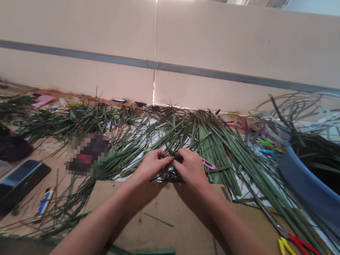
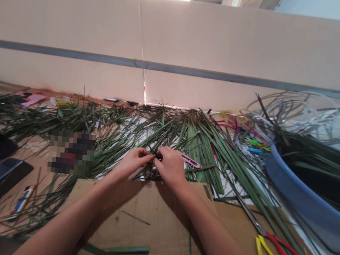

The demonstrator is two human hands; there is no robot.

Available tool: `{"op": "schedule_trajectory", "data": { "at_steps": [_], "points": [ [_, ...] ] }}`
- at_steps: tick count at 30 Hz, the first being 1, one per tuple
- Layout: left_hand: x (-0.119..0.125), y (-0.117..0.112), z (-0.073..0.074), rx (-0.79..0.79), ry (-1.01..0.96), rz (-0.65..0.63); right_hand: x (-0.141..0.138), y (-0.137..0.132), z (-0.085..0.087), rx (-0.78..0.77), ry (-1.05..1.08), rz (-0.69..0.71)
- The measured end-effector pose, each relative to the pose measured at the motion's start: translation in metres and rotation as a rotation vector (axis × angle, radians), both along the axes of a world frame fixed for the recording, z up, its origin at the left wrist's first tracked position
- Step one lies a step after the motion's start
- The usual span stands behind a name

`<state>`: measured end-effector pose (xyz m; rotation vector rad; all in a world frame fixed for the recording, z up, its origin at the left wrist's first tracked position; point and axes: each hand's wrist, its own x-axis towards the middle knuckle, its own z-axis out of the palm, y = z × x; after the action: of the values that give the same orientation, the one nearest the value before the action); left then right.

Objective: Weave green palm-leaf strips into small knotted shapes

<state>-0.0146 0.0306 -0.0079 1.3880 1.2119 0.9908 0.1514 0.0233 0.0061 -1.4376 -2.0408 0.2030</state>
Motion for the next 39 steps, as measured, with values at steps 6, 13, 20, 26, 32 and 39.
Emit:
{"op": "schedule_trajectory", "data": {
  "at_steps": [6,13,20,26,32,39],
  "points": [
    [-0.0005,-0.0013,0.0058,-0.019,0.035,0.023,0.0000,0.0003,0.0009,-0.081,0.112,0.035],
    [-0.0005,-0.0022,0.0056,0.002,0.044,0.011,-0.0022,-0.0009,0.0000,-0.076,0.153,0.043],
    [-0.0011,0.0009,-0.0011,0.015,0.066,0.017,-0.0036,0.0001,-0.0038,-0.059,0.120,0.029],
    [-0.0054,0.0012,0.0043,0.043,0.017,0.044,0.0003,0.0020,-0.0007,-0.140,0.222,-0.004],
    [-0.0047,0.0051,0.0013,-0.016,-0.204,0.077,0.0004,0.0022,-0.0024,-0.186,0.291,-0.004],
    [-0.0013,0.0046,-0.0017,-0.073,-0.379,0.078,-0.0007,0.0033,-0.0038,-0.197,0.289,0.022]
  ]
}}
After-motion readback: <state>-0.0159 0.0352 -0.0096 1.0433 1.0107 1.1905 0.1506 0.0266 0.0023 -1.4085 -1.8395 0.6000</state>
